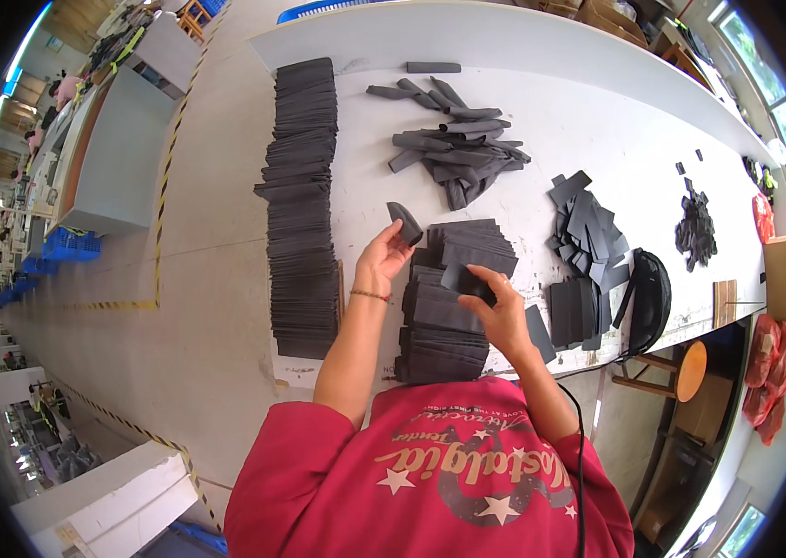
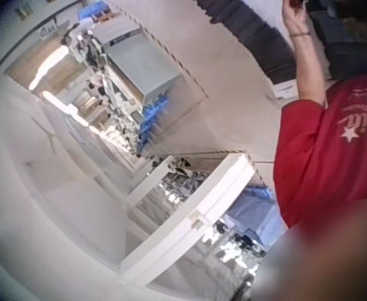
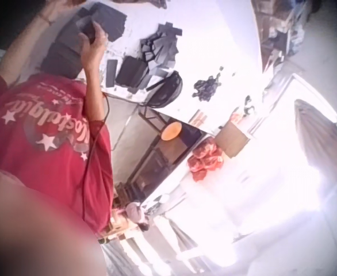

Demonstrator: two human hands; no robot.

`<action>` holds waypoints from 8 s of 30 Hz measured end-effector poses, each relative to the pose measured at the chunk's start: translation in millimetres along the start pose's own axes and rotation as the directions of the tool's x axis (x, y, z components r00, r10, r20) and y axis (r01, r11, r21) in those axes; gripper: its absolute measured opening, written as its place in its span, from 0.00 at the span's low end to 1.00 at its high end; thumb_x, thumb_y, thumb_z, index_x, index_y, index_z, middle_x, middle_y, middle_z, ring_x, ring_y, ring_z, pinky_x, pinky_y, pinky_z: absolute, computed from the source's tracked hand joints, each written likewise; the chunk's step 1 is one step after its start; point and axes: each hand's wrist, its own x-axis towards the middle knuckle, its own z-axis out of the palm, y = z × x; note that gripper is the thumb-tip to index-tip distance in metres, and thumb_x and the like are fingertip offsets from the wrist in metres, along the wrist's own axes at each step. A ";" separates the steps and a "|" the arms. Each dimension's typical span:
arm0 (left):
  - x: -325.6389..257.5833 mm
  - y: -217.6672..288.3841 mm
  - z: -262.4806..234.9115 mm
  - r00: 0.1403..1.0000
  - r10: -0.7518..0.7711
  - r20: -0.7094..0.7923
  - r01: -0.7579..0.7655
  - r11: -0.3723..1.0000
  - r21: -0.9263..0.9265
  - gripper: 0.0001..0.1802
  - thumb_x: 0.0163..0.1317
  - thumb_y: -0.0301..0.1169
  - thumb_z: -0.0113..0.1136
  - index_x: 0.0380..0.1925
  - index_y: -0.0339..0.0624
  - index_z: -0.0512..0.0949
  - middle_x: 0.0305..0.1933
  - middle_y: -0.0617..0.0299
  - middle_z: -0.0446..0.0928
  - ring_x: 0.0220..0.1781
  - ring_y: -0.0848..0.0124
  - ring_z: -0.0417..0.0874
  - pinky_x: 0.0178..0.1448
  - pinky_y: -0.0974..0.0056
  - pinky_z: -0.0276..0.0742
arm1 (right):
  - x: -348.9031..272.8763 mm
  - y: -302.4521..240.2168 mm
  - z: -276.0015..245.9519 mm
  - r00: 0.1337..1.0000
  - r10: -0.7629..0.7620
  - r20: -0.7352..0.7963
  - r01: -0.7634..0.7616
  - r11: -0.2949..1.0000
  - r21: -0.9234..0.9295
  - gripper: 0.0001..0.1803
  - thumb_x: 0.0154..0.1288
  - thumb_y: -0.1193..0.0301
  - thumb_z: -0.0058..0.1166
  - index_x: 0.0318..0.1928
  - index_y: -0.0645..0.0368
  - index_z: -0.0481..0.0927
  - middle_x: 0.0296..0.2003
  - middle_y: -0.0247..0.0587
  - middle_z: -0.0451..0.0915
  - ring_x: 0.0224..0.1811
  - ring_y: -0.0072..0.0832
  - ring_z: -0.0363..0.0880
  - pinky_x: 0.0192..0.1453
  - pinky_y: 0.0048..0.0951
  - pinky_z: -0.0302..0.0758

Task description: The person is sorting and stacking gray foam or rubber strips on a workbench.

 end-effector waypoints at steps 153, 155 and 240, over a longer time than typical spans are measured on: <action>-131.5 -51.7 121.3 0.874 0.437 0.214 -0.437 0.898 -0.048 0.18 0.69 0.36 0.58 0.46 0.29 0.75 0.39 0.48 0.81 0.39 0.57 0.85 0.47 0.54 0.85 | 5.3 -4.7 -2.6 0.781 -0.623 -0.056 0.577 0.752 -0.318 0.11 0.51 0.83 0.63 0.32 0.61 0.75 0.33 0.44 0.77 0.31 0.42 0.78 0.31 0.38 0.75; -133.0 -53.8 120.5 0.872 0.451 0.190 -0.449 0.892 -0.057 0.19 0.70 0.37 0.56 0.49 0.29 0.74 0.39 0.48 0.81 0.39 0.58 0.85 0.47 0.54 0.85 | 9.4 -8.9 -4.3 0.769 -0.638 -0.046 0.599 0.743 -0.301 0.11 0.50 0.83 0.63 0.31 0.61 0.74 0.32 0.43 0.76 0.30 0.42 0.77 0.31 0.38 0.74; 147.2 63.5 6.3 0.825 0.453 0.338 -0.399 0.044 0.916 0.13 0.67 0.31 0.57 0.40 0.26 0.76 0.38 0.49 0.83 0.35 0.59 0.86 0.42 0.60 0.81 | -87.7 220.0 -29.2 0.983 0.098 -0.158 -0.186 0.521 -0.833 0.18 0.60 0.69 0.55 0.47 0.69 0.75 0.42 0.47 0.76 0.46 0.41 0.73 0.49 0.38 0.72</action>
